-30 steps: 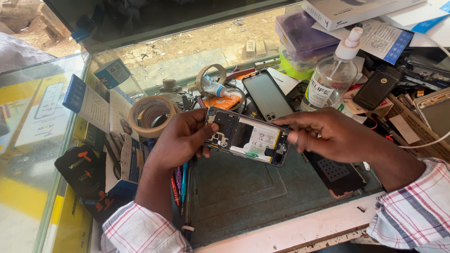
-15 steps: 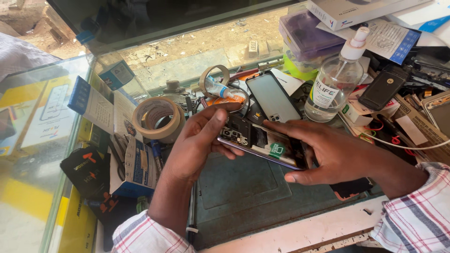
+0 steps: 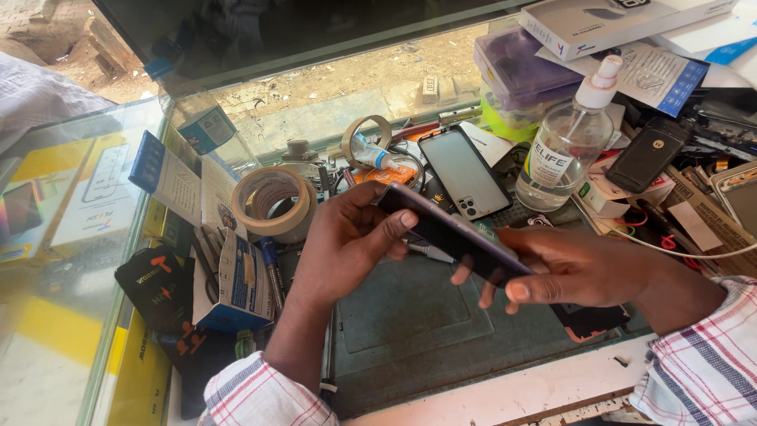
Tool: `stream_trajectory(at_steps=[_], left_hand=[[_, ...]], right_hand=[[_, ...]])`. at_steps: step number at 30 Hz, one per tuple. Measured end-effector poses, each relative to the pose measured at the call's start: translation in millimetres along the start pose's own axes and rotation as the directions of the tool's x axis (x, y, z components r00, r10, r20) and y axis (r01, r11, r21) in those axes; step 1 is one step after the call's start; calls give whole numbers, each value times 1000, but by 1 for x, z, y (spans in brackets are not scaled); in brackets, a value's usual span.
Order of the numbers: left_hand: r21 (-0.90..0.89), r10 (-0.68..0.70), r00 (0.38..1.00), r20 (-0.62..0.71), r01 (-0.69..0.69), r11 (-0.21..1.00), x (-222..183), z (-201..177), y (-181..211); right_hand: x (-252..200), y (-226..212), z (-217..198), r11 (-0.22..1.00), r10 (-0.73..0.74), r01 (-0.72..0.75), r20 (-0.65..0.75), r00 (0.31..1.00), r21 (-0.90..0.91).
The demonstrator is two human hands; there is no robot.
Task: The person uses a screwdriver to remove small screws from the internal chassis of a smartphone, manipulates the battery and ribbon cables, and fits the screen assembly onto the frame.
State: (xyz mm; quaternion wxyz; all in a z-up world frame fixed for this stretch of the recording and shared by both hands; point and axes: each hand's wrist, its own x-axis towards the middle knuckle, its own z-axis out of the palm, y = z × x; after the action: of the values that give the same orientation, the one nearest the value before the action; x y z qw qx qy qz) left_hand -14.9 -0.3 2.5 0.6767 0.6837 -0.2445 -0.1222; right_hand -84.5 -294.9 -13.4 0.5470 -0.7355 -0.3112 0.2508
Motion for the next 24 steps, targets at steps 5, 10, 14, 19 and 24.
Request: stream_trajectory(at_steps=[5,10,14,19,24], left_hand=[[182,-43,995,-92,59,982,-2,2,10],[76,-89,993,-76,95,993,-2,-2,9],[-164,-52,998,20,54,985,-4,-12,6],[-144,38,992,124,-20,989,-5,-15,1],[-92,-35,996,86,43,995,-2,-2,1]], right_hand=[[1,8,1,991,130,-124,-148,980,47],[6,9,-2,969,108,-10,-383,917,248],[7,4,-3,881,128,89,-414,901,465],[10,0,-7,796,226,87,-428,875,599],[10,0,-8,782,300,40,-432,850,622]])
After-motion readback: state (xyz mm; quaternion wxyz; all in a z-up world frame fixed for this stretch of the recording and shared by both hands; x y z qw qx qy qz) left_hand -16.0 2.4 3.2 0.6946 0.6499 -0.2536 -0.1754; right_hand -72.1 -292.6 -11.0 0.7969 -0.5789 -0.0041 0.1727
